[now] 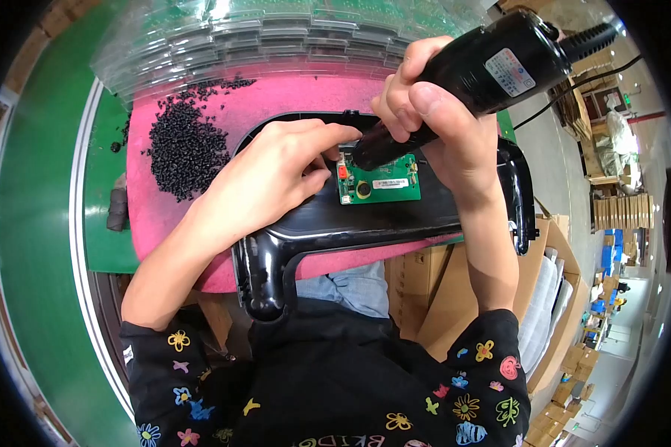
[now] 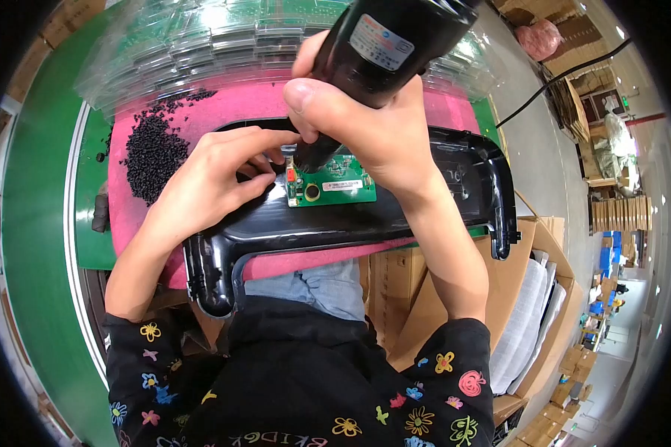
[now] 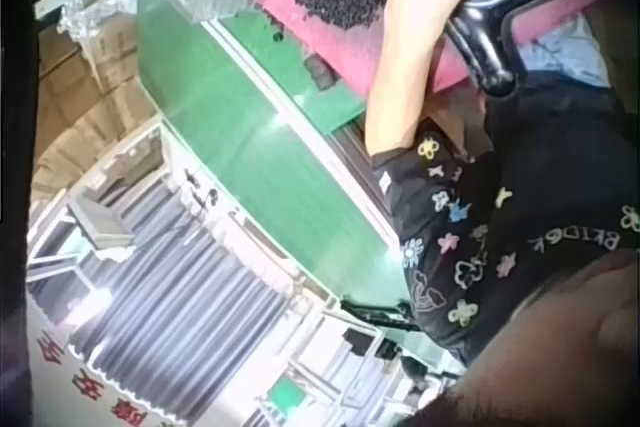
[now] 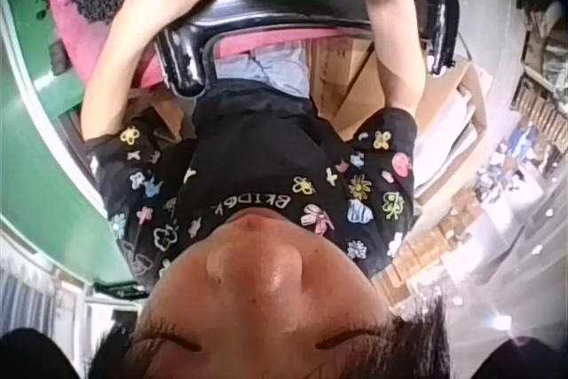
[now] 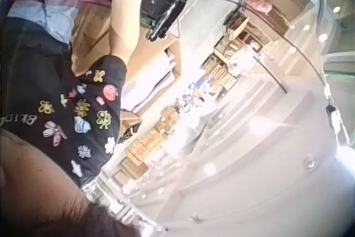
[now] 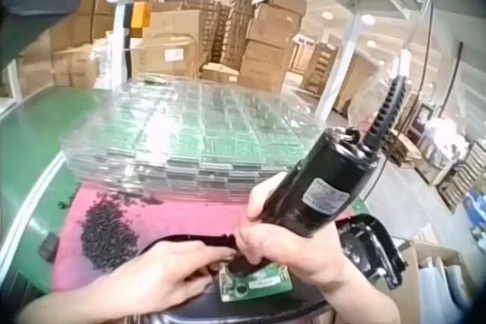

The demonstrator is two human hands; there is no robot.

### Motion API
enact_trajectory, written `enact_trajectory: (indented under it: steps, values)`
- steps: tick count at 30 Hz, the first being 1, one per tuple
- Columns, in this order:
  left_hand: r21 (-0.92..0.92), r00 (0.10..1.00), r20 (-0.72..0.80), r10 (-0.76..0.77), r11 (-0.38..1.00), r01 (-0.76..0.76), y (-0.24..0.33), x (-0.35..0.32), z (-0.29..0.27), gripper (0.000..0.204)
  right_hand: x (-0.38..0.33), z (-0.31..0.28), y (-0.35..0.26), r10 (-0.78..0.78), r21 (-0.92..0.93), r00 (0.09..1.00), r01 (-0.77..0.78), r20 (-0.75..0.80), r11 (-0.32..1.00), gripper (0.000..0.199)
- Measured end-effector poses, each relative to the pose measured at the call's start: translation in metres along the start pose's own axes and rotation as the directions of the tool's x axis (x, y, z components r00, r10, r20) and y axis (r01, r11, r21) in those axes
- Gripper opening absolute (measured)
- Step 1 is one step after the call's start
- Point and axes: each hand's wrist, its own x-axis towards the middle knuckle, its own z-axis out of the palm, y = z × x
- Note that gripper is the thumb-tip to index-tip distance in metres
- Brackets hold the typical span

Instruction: Assembling circuit boards into plastic housings using an electric screwdriver.

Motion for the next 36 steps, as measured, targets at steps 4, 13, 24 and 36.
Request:
enact_trajectory:
  steps: [4,13,24,36]
  values:
    - [-0.006,1.0,-0.014,0.009,1.0,-0.009,-0.001,0.0,0.0,0.046,-0.009,0.011,-0.01,-0.006,-0.021,0.996,0.005,-0.086,1.0,0.019]
    - [-0.158,0.987,-0.044,0.154,0.975,-0.159,0.007,0.002,-0.004,0.049,-0.021,0.009,-0.036,-0.174,0.298,0.979,0.197,-0.103,0.934,0.024]
    - [-0.188,0.969,-0.037,0.243,0.951,-0.246,0.005,0.002,-0.001,0.048,-0.026,-0.004,-0.035,-0.151,0.388,0.983,0.182,-0.109,0.903,0.023]
    - [-0.447,0.997,0.072,-0.036,0.892,0.064,0.011,0.002,-0.005,0.048,-0.033,0.001,-0.03,-0.194,0.404,0.97,0.238,-0.147,0.883,0.023]
